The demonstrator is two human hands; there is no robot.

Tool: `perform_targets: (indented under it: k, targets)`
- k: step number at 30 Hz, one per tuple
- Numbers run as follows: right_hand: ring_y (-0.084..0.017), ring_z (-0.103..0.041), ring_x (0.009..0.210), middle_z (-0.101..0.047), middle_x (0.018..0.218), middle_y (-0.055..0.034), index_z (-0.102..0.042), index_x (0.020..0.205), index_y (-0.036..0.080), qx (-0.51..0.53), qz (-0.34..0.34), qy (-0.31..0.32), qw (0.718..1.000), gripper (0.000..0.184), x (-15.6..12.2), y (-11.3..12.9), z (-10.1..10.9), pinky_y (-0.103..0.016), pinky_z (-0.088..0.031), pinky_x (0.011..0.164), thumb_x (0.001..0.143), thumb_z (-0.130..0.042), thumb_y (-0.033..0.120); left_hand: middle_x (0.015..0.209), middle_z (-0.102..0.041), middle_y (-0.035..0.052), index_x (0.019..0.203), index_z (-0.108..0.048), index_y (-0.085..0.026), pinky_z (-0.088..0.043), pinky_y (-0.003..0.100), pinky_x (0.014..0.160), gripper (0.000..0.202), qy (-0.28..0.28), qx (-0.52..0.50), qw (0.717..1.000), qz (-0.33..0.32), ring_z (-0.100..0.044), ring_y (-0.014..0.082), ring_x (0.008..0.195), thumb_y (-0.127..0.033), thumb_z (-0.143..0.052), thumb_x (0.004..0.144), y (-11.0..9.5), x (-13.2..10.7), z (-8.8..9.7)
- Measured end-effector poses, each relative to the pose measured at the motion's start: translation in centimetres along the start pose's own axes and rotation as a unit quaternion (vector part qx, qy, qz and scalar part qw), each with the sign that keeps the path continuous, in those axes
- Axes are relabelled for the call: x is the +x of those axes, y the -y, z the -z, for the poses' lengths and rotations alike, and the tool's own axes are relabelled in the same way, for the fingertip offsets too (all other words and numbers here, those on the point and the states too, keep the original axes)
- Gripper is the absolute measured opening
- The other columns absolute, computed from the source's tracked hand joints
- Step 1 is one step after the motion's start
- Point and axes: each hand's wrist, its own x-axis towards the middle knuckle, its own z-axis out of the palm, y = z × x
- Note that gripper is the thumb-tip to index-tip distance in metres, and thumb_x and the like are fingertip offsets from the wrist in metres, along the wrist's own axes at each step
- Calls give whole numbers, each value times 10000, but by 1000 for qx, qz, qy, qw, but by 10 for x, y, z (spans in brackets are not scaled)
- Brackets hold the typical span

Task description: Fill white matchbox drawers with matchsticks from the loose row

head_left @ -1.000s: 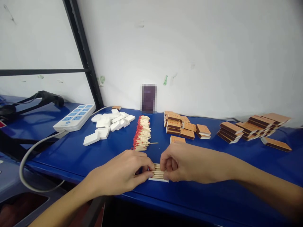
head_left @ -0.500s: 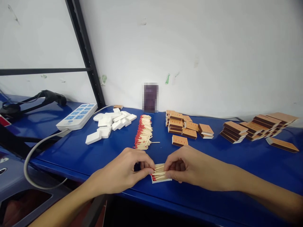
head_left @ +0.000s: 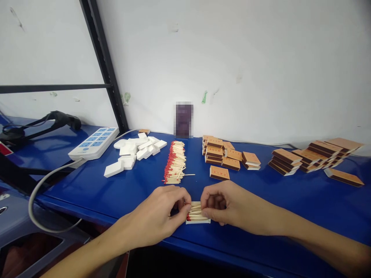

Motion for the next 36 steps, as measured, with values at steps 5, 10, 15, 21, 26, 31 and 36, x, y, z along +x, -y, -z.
perform_targets:
  k: [5, 10, 15, 21, 26, 31, 36]
  targets:
    - [-87, -476, 562, -544, 595, 35, -652, 771, 158, 4, 3, -10, 1000, 109, 1, 0, -2, -191, -364, 517, 810, -610, 250, 753, -561, -10, 857, -545, -198, -395, 260, 642, 120, 4, 27, 1000, 4, -514, 139, 692, -202, -452, 933, -1, 1, 1]
    - [-99, -486, 564, -546, 597, 23, -678, 799, 154, 29, -9, -7, 1000, 210, 2, -5, -4, -206, -372, 520, 824, -628, 357, 717, -557, -32, 1038, -511, -229, -410, 276, 701, 116, 52, 34, 998, 27, -537, 166, 763, -218, -436, 950, -6, 2, 7]
    - [-104, -483, 582, -564, 627, 15, -684, 786, 153, 33, -16, -21, 999, 334, 3, -6, -6, -218, -370, 535, 788, -665, 486, 805, -609, -13, 1041, -517, -226, -410, 272, 680, 132, 44, 68, 997, 11, -564, 166, 772, -225, -419, 952, -7, 5, 14]
    - [-91, -433, 590, -511, 628, 41, -580, 737, 166, 47, 1, -33, 998, 316, 0, -6, -5, -211, -337, 535, 782, -689, 459, 804, -659, 42, 1012, -590, -182, -401, 313, 710, 281, -116, 255, 953, 113, -591, 186, 738, -356, -376, 958, 29, 81, 73]
    - [-77, -392, 563, -458, 615, 64, -475, 747, 185, 25, 47, -30, 998, 314, -4, -12, -6, -201, -324, 516, 787, -702, 399, 1115, -639, 169, 1167, -576, -40, -407, 324, 861, 564, -52, 254, 949, 182, -595, 261, 1030, -526, -499, 889, 79, 168, 109]
    - [-70, -406, 545, -479, 625, 64, -458, 783, 193, 5, 87, -14, 996, 272, -6, -15, -7, -190, -338, 504, 821, -657, 375, 1115, -634, 137, 1132, -597, -93, -504, 395, 830, 494, -6, 244, 940, 237, -624, 241, 973, -523, -569, 891, 114, 212, 95]
    - [-68, -425, 531, -491, 606, 66, -451, 776, 197, -4, 108, -13, 994, 258, -7, -15, -5, -183, -354, 501, 833, -639, 364, 1161, -604, 91, 1175, -575, -141, -525, 427, 851, 327, -32, 261, 936, 234, -615, 221, 997, -365, -566, 937, 141, 229, 87]
